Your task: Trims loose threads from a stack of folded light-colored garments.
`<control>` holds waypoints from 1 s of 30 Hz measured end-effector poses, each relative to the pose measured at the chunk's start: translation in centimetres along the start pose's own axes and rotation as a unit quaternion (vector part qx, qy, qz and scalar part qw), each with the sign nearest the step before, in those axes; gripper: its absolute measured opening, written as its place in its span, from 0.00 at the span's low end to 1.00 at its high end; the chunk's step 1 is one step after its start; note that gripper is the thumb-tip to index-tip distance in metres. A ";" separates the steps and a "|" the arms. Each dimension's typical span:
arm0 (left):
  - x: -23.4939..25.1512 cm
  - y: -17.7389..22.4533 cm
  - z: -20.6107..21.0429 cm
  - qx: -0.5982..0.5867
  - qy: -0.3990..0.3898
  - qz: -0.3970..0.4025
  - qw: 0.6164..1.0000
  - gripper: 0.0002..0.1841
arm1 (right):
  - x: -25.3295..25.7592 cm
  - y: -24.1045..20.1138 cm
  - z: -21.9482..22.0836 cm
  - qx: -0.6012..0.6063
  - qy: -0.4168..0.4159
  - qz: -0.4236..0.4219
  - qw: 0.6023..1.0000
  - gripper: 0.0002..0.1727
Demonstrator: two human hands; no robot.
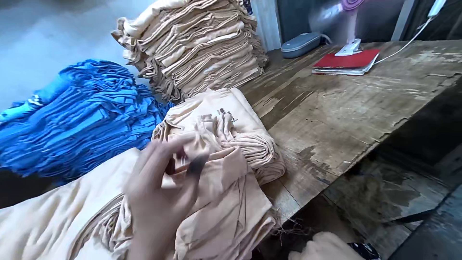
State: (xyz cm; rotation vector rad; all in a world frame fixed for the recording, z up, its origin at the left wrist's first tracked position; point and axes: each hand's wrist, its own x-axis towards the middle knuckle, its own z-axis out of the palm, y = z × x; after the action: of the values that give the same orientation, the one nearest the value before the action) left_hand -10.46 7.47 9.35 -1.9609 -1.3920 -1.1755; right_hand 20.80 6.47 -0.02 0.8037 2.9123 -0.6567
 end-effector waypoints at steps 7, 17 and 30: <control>-10.7 -2.2 -1.5 -0.089 -0.203 -0.072 0.972 0.09 | 4.3 0.0 -0.8 0.102 0.417 -0.060 0.901 0.11; -7.1 1.0 -6.1 -0.185 -0.144 -0.105 0.966 0.09 | 15.9 -2.5 -4.0 0.048 0.579 -0.021 0.814 0.13; -7.7 -0.9 -2.5 -0.240 -0.102 -0.150 0.954 0.11 | 15.7 -2.5 -6.6 0.065 0.399 -0.052 0.913 0.20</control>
State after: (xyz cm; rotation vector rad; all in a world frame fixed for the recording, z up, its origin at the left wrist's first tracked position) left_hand -13.21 1.88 4.14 -2.3084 -1.6759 -1.6118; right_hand 6.40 14.77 4.53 1.1635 3.6893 -0.6492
